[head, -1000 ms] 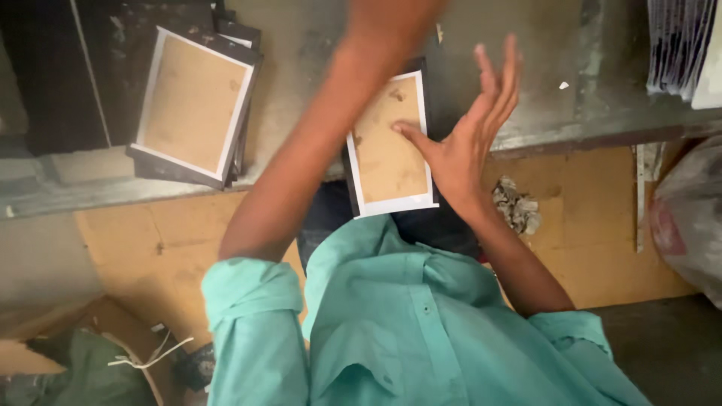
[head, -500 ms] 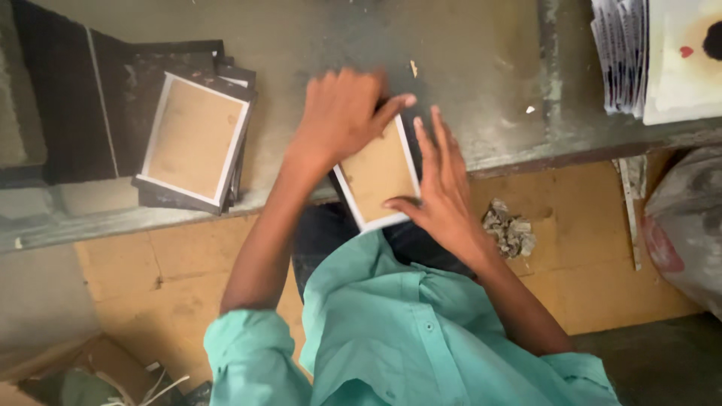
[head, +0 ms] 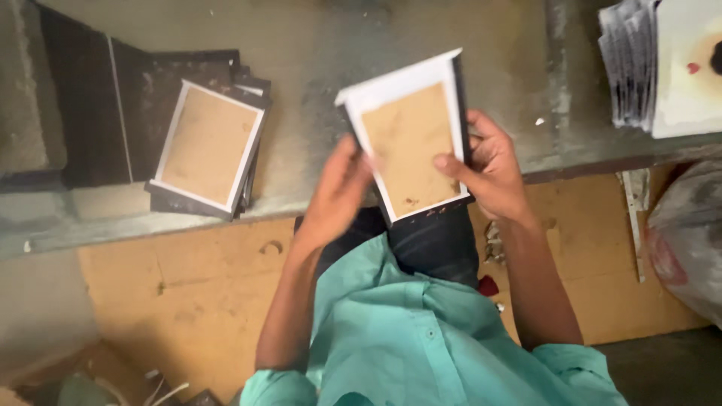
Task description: The person assembles small cards by placing a beige insert into a white frame and pressing it onto a dark backing sheet. They repeat this process for multiple cards, stacking the finished items on the table.
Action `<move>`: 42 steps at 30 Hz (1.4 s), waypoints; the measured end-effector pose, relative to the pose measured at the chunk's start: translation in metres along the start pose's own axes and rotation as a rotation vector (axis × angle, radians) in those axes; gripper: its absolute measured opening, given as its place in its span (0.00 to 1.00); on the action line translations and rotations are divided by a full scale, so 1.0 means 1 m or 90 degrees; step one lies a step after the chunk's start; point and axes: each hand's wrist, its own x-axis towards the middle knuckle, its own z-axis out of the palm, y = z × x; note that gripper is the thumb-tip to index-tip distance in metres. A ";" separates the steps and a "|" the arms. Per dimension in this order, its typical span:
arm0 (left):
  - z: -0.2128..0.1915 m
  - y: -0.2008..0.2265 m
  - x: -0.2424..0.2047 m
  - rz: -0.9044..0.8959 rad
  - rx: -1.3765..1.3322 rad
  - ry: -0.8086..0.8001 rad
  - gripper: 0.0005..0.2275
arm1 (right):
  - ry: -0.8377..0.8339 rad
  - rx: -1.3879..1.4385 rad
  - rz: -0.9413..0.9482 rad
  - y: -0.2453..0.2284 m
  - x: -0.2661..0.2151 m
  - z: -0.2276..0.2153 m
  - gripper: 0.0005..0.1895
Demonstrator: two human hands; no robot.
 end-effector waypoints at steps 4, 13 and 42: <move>-0.009 -0.028 -0.003 -0.053 -0.049 0.086 0.16 | 0.061 -0.107 0.055 0.020 0.002 0.000 0.19; 0.002 -0.037 -0.002 -0.085 0.032 0.186 0.22 | 0.095 -0.021 0.055 0.010 0.025 0.020 0.23; 0.013 -0.042 0.000 -0.053 -0.057 0.395 0.20 | 0.079 0.100 0.073 0.017 0.026 0.021 0.17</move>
